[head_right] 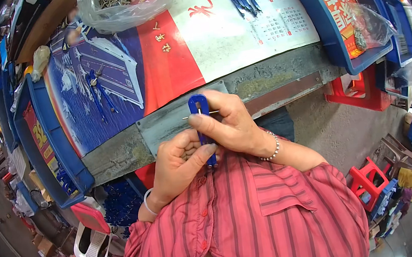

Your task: Manually assembling small blue plastic components at a workbench.

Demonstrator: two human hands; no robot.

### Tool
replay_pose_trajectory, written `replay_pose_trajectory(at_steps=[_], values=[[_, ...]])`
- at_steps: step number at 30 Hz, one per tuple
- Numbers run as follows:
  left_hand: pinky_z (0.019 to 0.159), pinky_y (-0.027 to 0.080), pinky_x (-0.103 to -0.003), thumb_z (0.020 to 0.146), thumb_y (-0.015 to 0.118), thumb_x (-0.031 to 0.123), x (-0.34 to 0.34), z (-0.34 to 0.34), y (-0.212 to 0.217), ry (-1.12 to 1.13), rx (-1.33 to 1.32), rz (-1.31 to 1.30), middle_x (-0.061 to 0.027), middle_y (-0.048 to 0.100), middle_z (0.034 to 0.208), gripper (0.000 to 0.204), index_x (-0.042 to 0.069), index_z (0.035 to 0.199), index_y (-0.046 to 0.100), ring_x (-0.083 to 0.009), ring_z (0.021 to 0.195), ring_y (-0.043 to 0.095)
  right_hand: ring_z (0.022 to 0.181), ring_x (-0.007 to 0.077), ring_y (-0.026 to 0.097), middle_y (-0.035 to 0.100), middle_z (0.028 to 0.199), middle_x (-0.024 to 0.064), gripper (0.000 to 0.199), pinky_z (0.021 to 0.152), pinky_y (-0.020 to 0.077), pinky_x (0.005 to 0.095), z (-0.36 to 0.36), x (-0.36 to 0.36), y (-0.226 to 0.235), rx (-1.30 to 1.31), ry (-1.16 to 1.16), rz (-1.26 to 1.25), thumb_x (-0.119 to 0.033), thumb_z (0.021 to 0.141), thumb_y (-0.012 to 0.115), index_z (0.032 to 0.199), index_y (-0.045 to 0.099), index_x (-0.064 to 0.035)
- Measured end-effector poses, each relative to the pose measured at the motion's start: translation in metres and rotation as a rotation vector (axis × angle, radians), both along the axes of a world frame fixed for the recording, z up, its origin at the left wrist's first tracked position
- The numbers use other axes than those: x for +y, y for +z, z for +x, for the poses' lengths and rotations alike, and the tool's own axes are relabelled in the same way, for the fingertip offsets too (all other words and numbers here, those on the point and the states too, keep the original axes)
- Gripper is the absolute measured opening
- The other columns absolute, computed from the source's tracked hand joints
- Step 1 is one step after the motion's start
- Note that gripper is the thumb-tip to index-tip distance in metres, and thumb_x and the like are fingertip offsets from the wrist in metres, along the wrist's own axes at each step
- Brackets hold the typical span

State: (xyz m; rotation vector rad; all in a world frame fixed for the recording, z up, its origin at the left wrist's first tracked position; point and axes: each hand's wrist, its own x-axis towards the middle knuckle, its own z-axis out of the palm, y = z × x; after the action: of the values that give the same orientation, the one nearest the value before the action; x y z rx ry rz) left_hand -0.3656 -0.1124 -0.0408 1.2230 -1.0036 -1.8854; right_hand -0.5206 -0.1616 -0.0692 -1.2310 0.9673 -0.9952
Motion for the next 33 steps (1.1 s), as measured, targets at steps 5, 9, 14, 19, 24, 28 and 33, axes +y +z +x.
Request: replay_pose_trajectory(at_steps=[5,9,14,19,24,28,33], values=[[0.062,0.047,-0.019,0.089,0.060,0.003,-0.003,-0.002,0.000,0.045,0.034,-0.006,-0.0027,0.064,0.080,0.014,-0.005,0.099,0.058,-0.0035,0.072,0.057,0.073,0.0094,0.046,0.052,0.083,0.0034,0.019,0.063,0.0392,0.0237,0.016,0.002,0.003,-0.094,-0.154,-0.079,-0.018,0.087,0.058,0.091,0.054,-0.0002],[0.063,0.048,-0.019,0.089,0.059,0.003,-0.004,-0.001,0.001,0.011,0.042,0.015,-0.0036,0.065,0.081,0.013,-0.006,0.099,0.058,-0.0041,0.073,0.058,0.076,0.0080,0.046,0.052,0.087,0.0034,0.017,0.068,0.0397,0.0212,-0.011,-0.003,-0.002,0.126,0.214,0.001,-0.013,0.087,0.054,0.097,0.054,-0.0002],[0.064,0.048,-0.019,0.089,0.059,0.003,-0.005,-0.001,-0.003,0.007,0.055,0.060,-0.0042,0.065,0.082,0.014,-0.006,0.099,0.058,-0.0044,0.074,0.059,0.065,0.0070,0.042,0.049,0.072,-0.0006,0.016,0.056,0.0364,0.0240,0.023,0.002,0.003,-0.092,-0.244,-0.036,-0.015,0.088,0.054,0.084,0.055,-0.0004],[0.065,0.048,-0.020,0.090,0.059,0.004,-0.006,0.000,0.000,0.018,0.173,0.180,-0.0054,0.065,0.083,0.014,-0.006,0.099,0.058,-0.0057,0.076,0.059,0.083,0.0077,0.049,0.055,0.090,0.0031,0.022,0.077,0.0421,0.0214,-0.020,-0.011,0.004,0.215,0.404,0.232,-0.007,0.084,0.051,0.105,0.053,0.0013],[0.064,0.048,-0.020,0.090,0.060,0.006,-0.005,0.004,-0.004,0.050,0.094,0.106,-0.0047,0.064,0.081,0.012,-0.005,0.095,0.057,-0.0057,0.073,0.059,0.088,0.0072,0.054,0.058,0.096,0.0017,0.030,0.077,0.0459,0.0240,-0.017,0.001,0.011,-0.215,0.226,0.398,-0.010,0.088,0.059,0.115,0.051,0.0011],[0.064,0.049,-0.020,0.089,0.062,0.008,-0.007,0.009,-0.004,-0.026,0.012,0.082,-0.0049,0.065,0.081,0.014,-0.004,0.095,0.058,-0.0059,0.073,0.059,0.090,0.0060,0.053,0.057,0.100,0.0013,0.030,0.078,0.0449,0.0229,-0.020,0.009,0.017,-0.186,0.257,0.454,-0.006,0.089,0.056,0.118,0.050,0.0017],[0.067,0.050,-0.020,0.088,0.063,0.009,-0.012,0.004,0.000,0.144,-0.003,0.018,-0.0064,0.065,0.084,0.018,-0.003,0.099,0.057,-0.0069,0.075,0.061,0.090,0.0064,0.054,0.058,0.102,0.0028,0.034,0.078,0.0455,0.0223,-0.026,0.013,0.011,-0.148,0.305,0.431,-0.005,0.090,0.055,0.123,0.047,0.0026]])
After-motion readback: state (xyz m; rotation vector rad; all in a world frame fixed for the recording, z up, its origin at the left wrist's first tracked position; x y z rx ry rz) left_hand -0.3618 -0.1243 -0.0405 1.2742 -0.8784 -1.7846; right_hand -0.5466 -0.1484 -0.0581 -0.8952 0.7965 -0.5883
